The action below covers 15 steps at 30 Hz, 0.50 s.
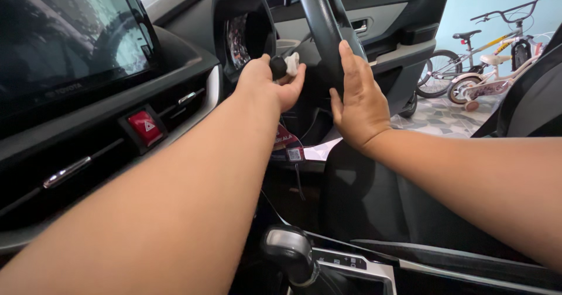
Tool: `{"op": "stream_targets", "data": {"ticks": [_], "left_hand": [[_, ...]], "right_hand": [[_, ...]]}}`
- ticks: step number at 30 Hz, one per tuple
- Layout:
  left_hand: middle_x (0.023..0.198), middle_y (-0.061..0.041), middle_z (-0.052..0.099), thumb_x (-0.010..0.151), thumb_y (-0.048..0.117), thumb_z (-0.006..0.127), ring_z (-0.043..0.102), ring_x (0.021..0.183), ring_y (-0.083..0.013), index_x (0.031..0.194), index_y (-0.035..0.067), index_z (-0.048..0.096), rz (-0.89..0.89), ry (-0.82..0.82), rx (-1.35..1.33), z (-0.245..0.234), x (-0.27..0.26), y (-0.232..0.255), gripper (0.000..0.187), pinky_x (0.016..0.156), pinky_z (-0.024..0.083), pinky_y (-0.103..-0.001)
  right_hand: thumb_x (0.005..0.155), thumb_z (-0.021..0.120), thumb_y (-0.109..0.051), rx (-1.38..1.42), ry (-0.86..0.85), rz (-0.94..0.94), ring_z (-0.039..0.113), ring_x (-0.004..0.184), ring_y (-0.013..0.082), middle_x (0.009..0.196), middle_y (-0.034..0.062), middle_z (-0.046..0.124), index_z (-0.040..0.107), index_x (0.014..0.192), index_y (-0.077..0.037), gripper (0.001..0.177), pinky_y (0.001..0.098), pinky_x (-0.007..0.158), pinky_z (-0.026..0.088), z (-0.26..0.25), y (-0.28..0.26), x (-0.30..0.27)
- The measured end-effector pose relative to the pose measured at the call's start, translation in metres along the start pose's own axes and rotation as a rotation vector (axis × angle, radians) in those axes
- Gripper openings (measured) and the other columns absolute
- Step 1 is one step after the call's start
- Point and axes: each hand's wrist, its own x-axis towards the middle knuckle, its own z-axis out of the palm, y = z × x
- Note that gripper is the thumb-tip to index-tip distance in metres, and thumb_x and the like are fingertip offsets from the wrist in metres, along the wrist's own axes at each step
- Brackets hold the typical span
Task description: The person wipes down the dashboard, center console, gear shifter, and infotainment screen using a cloth and a wet wipe.
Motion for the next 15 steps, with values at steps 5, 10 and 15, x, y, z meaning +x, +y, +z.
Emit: {"op": "stream_targets", "data": {"ticks": [5,10,15], "left_hand": [[0.124,-0.021,0.069,0.099,0.024,0.062,0.070,0.112,-0.0338,0.122,-0.003,0.062,0.018,-0.021,0.014,-0.004,-0.001,-0.004,0.035,0.095,0.060,-0.045],[0.117,-0.018,0.072,0.096,0.021,0.063,0.073,0.106,-0.0293,0.117,-0.001,0.065,0.190,-0.027,0.154,0.008,-0.021,-0.015,0.030,0.091,0.059,-0.040],[0.110,-0.016,0.076,0.093,0.018,0.065,0.075,0.100,-0.0248,0.112,0.002,0.069,0.666,0.088,0.768,-0.010,-0.059,-0.049,0.025,0.087,0.058,-0.036]], "right_hand": [[0.095,0.071,-0.006,-0.018,-0.004,-0.010,0.060,0.122,0.0438,0.149,0.0207,0.049,0.017,0.166,-0.015,0.089,0.0475,0.099,0.054,0.002,0.002,-0.001],[0.095,0.071,-0.006,-0.020,0.001,0.003,0.059,0.124,0.0445,0.150,0.0197,0.049,0.017,0.166,-0.015,0.089,0.0485,0.100,0.053,0.002,0.001,-0.001],[0.095,0.071,-0.006,-0.016,0.002,0.001,0.059,0.126,0.0440,0.152,0.0184,0.049,0.018,0.166,-0.017,0.089,0.0482,0.101,0.053,0.001,0.000,-0.002]]}}
